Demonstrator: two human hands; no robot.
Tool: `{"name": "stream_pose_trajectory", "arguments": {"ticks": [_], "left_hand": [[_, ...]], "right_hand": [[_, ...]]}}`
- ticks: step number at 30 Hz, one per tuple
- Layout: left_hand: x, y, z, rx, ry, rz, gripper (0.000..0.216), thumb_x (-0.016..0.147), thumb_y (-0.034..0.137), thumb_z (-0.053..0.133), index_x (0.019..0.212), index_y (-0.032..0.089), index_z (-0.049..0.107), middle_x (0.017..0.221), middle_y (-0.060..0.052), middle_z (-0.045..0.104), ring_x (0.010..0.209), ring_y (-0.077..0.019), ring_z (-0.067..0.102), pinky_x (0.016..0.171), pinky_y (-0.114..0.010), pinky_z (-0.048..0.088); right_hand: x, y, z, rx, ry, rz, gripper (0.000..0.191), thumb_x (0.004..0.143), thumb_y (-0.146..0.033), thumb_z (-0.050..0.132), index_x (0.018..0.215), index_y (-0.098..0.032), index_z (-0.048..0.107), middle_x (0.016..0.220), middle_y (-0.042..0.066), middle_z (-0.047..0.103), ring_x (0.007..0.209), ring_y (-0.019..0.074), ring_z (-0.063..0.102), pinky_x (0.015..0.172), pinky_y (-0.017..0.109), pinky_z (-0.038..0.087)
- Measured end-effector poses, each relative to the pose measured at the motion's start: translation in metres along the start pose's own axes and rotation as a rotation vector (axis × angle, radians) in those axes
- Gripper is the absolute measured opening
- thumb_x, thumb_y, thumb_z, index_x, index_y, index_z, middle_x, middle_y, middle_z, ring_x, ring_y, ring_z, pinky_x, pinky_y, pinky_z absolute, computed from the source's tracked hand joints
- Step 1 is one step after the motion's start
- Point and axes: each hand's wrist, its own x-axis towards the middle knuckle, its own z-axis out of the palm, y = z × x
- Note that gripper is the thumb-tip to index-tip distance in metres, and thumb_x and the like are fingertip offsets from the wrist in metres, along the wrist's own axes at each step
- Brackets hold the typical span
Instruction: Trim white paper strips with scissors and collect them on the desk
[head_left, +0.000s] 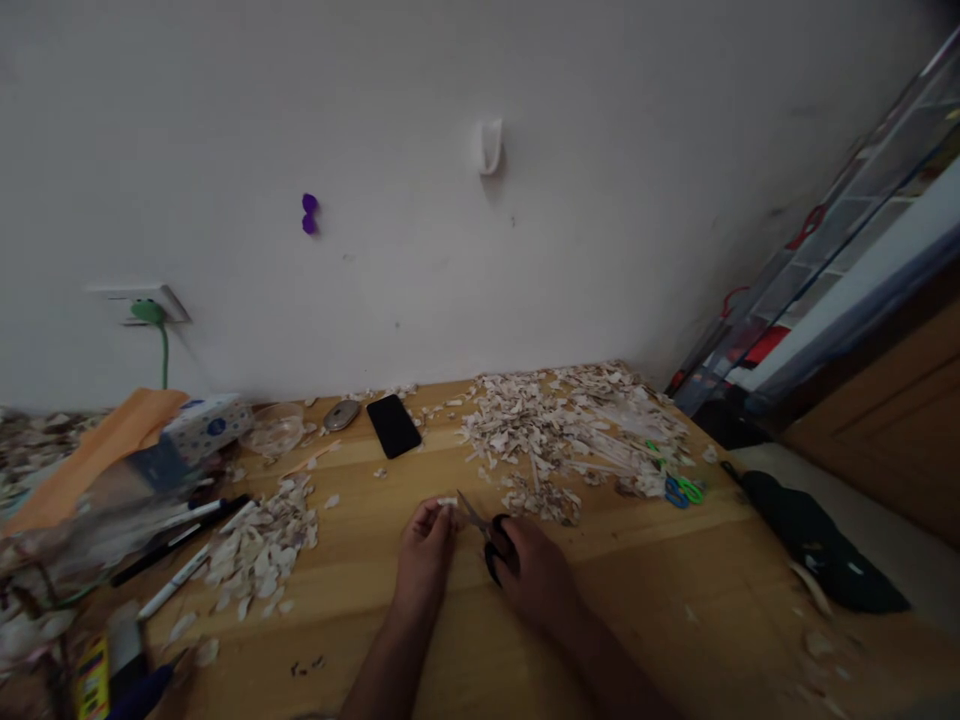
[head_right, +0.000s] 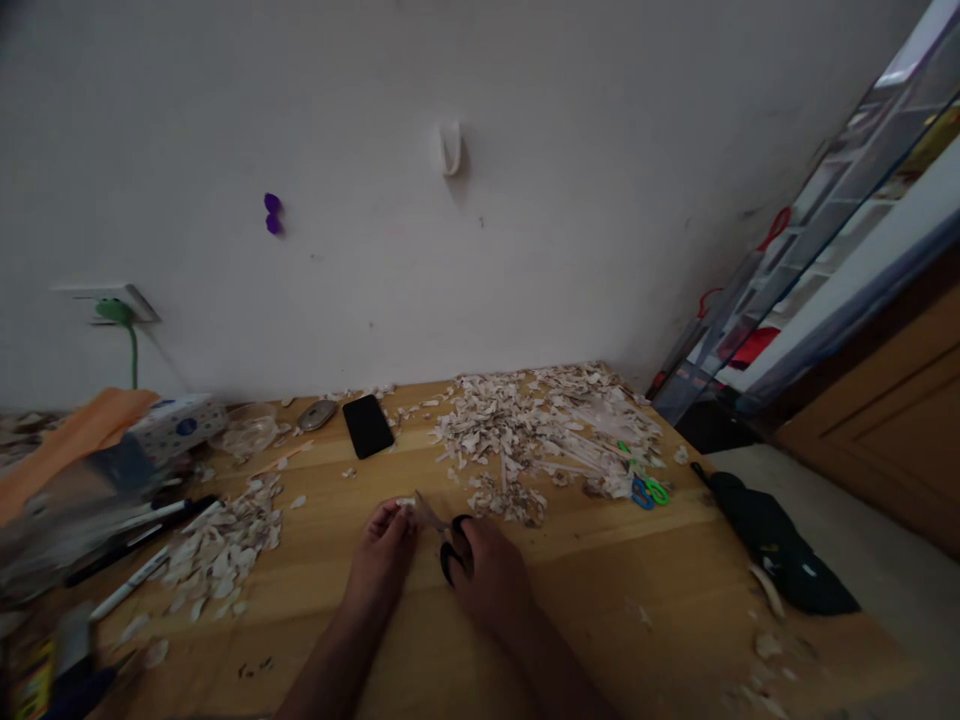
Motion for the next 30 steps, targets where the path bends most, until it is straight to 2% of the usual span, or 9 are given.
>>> {"name": "stream_pose_trajectory", "arguments": {"ticks": [5, 11, 15, 20, 23, 26, 30], "left_hand": [[-0.004, 0.003, 0.001, 0.186, -0.095, 0.028, 0.039, 0.065, 0.051, 0.085, 0.079, 0.017, 0.073, 0.067, 0.000, 0.065, 0.062, -0.0121, 0.055, 0.062, -0.023, 0.043], [-0.002, 0.001, -0.002, 0.224, -0.151, 0.037, 0.037, 0.070, 0.051, 0.082, 0.081, 0.018, 0.073, 0.068, 0.000, 0.065, 0.064, -0.0126, 0.056, 0.064, -0.023, 0.044], [-0.002, 0.000, 0.000, 0.118, -0.128, -0.007, 0.036, 0.067, 0.045, 0.087, 0.084, 0.018, 0.071, 0.068, 0.000, 0.068, 0.063, -0.0120, 0.059, 0.064, -0.023, 0.046], [-0.009, 0.012, 0.009, -0.108, -0.024, -0.155, 0.040, 0.060, 0.033, 0.092, 0.091, 0.018, 0.071, 0.086, -0.005, 0.075, 0.082, -0.0161, 0.069, 0.081, -0.028, 0.053], [-0.011, 0.017, 0.010, -0.178, -0.033, -0.184, 0.041, 0.059, 0.037, 0.092, 0.088, 0.015, 0.073, 0.088, -0.007, 0.075, 0.088, -0.0192, 0.070, 0.087, -0.032, 0.054], [-0.008, 0.014, 0.007, -0.169, -0.016, -0.140, 0.039, 0.065, 0.046, 0.088, 0.083, 0.016, 0.072, 0.083, -0.005, 0.073, 0.081, -0.0177, 0.069, 0.080, -0.030, 0.054], [0.000, 0.005, -0.002, 0.024, 0.031, -0.015, 0.040, 0.066, 0.047, 0.087, 0.070, 0.017, 0.060, 0.065, 0.001, 0.064, 0.063, -0.0110, 0.059, 0.065, -0.022, 0.048]], "right_hand": [[0.000, 0.000, -0.001, 0.009, 0.003, 0.007, 0.017, 0.084, -0.021, 0.058, 0.102, -0.022, 0.061, 0.102, 0.007, 0.067, 0.096, 0.0242, 0.060, 0.083, 0.032, 0.044], [0.001, 0.001, -0.002, 0.010, -0.003, 0.005, 0.014, 0.085, -0.022, 0.058, 0.098, -0.022, 0.061, 0.100, 0.006, 0.066, 0.094, 0.0234, 0.061, 0.082, 0.031, 0.044], [0.001, 0.002, -0.002, -0.010, -0.019, -0.001, 0.016, 0.084, -0.020, 0.060, 0.100, -0.022, 0.061, 0.102, 0.006, 0.067, 0.096, 0.0236, 0.061, 0.083, 0.031, 0.044], [0.000, -0.001, -0.002, -0.047, -0.029, -0.013, 0.017, 0.083, -0.018, 0.062, 0.100, -0.023, 0.062, 0.102, 0.005, 0.067, 0.098, 0.0239, 0.060, 0.084, 0.032, 0.044], [-0.001, -0.001, 0.000, -0.059, -0.021, -0.029, 0.023, 0.081, -0.016, 0.063, 0.104, -0.022, 0.062, 0.104, 0.006, 0.066, 0.100, 0.0242, 0.060, 0.086, 0.032, 0.044], [-0.001, 0.001, 0.001, -0.047, -0.018, -0.018, 0.024, 0.081, -0.017, 0.063, 0.104, -0.022, 0.063, 0.104, 0.007, 0.067, 0.099, 0.0243, 0.061, 0.086, 0.032, 0.045], [-0.001, 0.002, 0.000, 0.023, 0.007, 0.035, 0.013, 0.086, -0.022, 0.057, 0.098, -0.022, 0.063, 0.097, 0.006, 0.068, 0.089, 0.0224, 0.063, 0.079, 0.031, 0.045]]}}
